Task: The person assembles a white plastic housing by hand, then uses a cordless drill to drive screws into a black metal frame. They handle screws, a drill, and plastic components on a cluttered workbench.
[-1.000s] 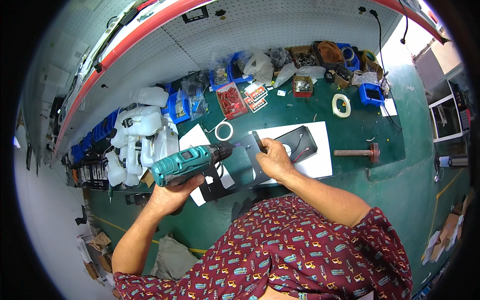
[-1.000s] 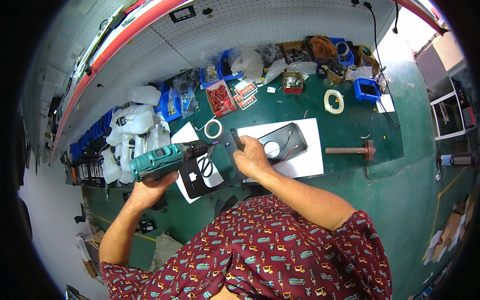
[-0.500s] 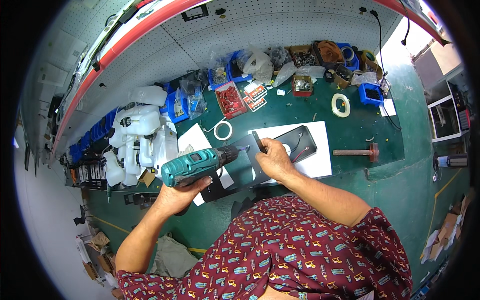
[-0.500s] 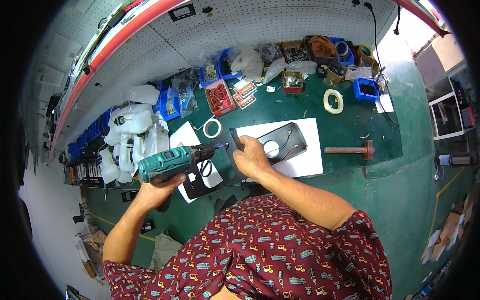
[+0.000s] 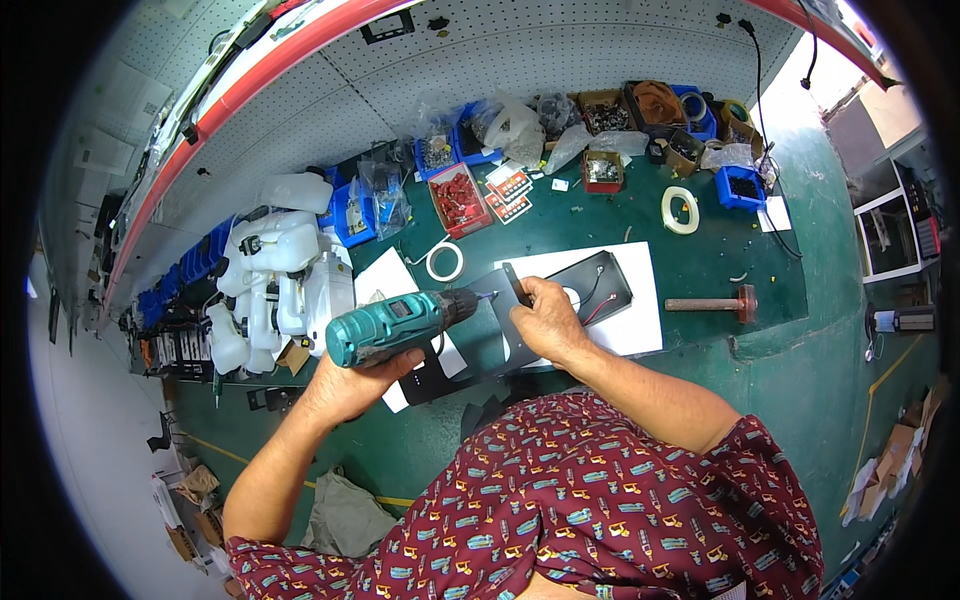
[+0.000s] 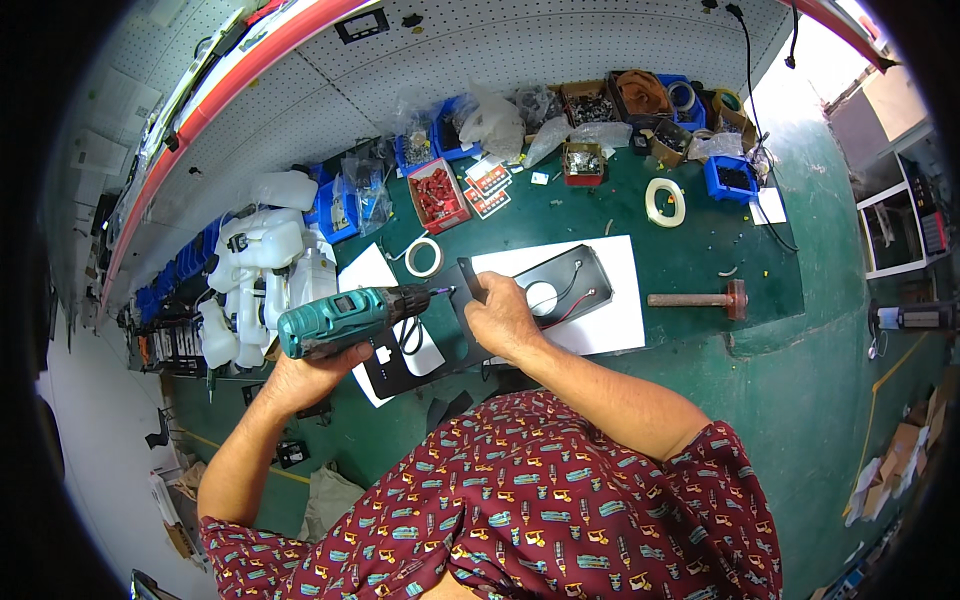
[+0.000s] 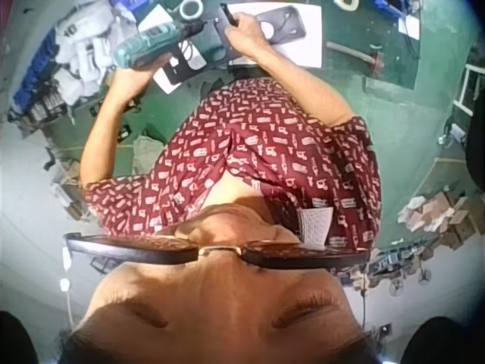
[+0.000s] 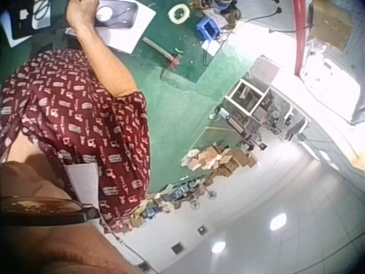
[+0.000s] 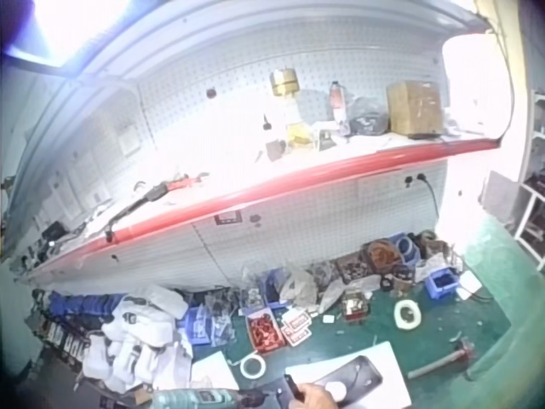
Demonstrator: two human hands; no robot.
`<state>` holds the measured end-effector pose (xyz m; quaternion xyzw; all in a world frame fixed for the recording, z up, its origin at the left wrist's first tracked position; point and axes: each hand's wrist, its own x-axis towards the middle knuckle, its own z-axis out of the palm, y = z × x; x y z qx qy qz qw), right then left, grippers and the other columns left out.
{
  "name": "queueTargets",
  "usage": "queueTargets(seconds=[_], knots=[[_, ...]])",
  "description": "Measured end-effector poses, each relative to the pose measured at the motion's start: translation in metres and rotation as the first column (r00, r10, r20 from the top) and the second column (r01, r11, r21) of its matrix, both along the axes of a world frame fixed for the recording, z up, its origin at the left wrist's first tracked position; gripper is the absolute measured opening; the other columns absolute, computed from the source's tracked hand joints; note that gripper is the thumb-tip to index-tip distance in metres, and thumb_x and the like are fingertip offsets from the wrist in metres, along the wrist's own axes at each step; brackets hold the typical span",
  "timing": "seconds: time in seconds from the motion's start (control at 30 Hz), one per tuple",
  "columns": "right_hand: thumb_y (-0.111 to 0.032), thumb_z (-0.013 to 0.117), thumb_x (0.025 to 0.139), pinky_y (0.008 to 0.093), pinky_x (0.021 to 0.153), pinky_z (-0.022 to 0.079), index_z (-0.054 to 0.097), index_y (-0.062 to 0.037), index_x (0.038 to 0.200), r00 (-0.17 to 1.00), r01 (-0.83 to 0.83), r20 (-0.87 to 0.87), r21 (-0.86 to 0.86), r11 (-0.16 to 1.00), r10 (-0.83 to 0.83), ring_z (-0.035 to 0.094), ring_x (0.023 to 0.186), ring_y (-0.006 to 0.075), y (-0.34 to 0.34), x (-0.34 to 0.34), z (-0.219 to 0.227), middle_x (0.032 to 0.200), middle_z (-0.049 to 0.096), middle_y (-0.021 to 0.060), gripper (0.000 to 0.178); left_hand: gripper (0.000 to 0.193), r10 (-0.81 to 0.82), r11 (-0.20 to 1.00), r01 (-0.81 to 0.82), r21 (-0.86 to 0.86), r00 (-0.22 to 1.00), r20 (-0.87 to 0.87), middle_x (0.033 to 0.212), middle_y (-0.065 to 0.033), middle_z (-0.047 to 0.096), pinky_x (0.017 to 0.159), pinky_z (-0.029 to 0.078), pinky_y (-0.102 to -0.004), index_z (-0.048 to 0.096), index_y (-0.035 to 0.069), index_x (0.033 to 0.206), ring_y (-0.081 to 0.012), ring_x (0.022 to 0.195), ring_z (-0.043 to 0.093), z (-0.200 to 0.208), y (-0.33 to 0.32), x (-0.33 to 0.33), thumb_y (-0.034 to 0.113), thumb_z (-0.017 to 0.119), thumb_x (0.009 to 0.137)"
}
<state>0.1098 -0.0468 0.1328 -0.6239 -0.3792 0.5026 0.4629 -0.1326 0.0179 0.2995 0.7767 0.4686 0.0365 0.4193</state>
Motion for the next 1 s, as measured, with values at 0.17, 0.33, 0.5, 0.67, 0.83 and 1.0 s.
queueTargets(seconds=[0.17, 0.33, 0.5, 0.67, 0.83, 1.0], knots=[[0.005, 0.054, 0.085, 0.0308, 0.075, 0.053, 0.069, 0.0095, 0.107, 0.999, -0.018, -0.03, -0.011, 1.0, 0.017, 0.065, 0.083, 0.015, 0.001, 0.002, 0.005, 0.095, 0.073, 0.0129, 0.027, 0.036, -0.194, 0.981, 0.195, 0.01, 0.978, -0.07, 0.097, -0.0109, 0.077, 0.083, 0.058, -0.0368, 0.073, 0.011, 0.121, -0.0232, 0.09, 0.074, 0.023, 0.023, 0.024, 0.021, 0.082, 0.089], [0.005, 0.053, 0.085, 0.0315, 0.071, 0.052, 0.069, 0.0097, 0.106, 0.999, -0.035, -0.022, -0.039, 0.999, 0.034, 0.064, 0.079, 0.0148, 0.003, 0.002, 0.012, 0.093, 0.073, 0.0127, 0.026, 0.034, -0.303, 0.945, 0.325, 0.043, 0.915, -0.266, 0.097, -0.0108, 0.077, 0.083, 0.058, -0.0389, 0.072, 0.01, 0.121, -0.0225, 0.088, 0.072, 0.044, 0.037, 0.046, 0.019, 0.081, 0.089], [0.001, 0.059, 0.082, 0.0391, 0.082, 0.055, 0.073, 0.0064, 0.102, 0.999, 0.006, -0.041, -0.011, 1.0, -0.006, 0.073, 0.085, 0.0288, 0.004, -0.001, 0.004, 0.091, 0.076, 0.0208, 0.025, 0.031, -0.341, 0.932, 0.362, 0.028, 0.897, -0.281, 0.099, -0.0107, 0.077, 0.084, 0.058, -0.0403, 0.073, 0.008, 0.118, -0.0235, 0.088, 0.072, 0.052, 0.039, 0.056, 0.016, 0.08, 0.089], [0.0, 0.059, 0.081, 0.0397, 0.082, 0.055, 0.073, 0.0049, 0.101, 0.999, 0.004, -0.034, 0.009, 1.0, -0.004, 0.073, 0.085, 0.0308, 0.004, -0.003, -0.005, 0.09, 0.076, 0.0211, 0.025, 0.029, -0.345, 0.924, 0.382, 0.03, 0.863, -0.37, 0.097, -0.0106, 0.077, 0.081, 0.058, -0.0415, 0.074, 0.012, 0.113, -0.0287, 0.089, 0.073, 0.052, 0.043, 0.059, 0.026, 0.079, 0.088], [0.0, 0.06, 0.081, 0.0398, 0.082, 0.055, 0.074, 0.0041, 0.099, 1.0, -0.021, -0.009, 0.019, 1.0, 0.021, 0.073, 0.084, 0.0319, 0.005, -0.003, -0.008, 0.089, 0.075, 0.0212, 0.023, 0.031, -0.355, 0.926, 0.376, 0.012, 0.883, -0.308, 0.098, -0.011, 0.077, 0.082, 0.058, -0.0407, 0.074, 0.01, 0.116, -0.0258, 0.089, 0.073, 0.051, 0.043, 0.061, 0.024, 0.079, 0.089], [0.001, 0.058, 0.081, 0.0389, 0.081, 0.055, 0.073, 0.0066, 0.098, 0.998, -0.046, -0.035, -0.047, 0.998, 0.044, 0.072, 0.084, 0.0276, 0.005, 0.001, 0.006, 0.089, 0.076, 0.0203, 0.023, 0.03, -0.363, 0.915, 0.402, 0.019, 0.845, -0.393, 0.098, -0.008, 0.077, 0.081, 0.058, -0.0408, 0.073, 0.012, 0.118, -0.0253, 0.089, 0.073, 0.045, 0.042, 0.059, 0.025, 0.077, 0.091]])
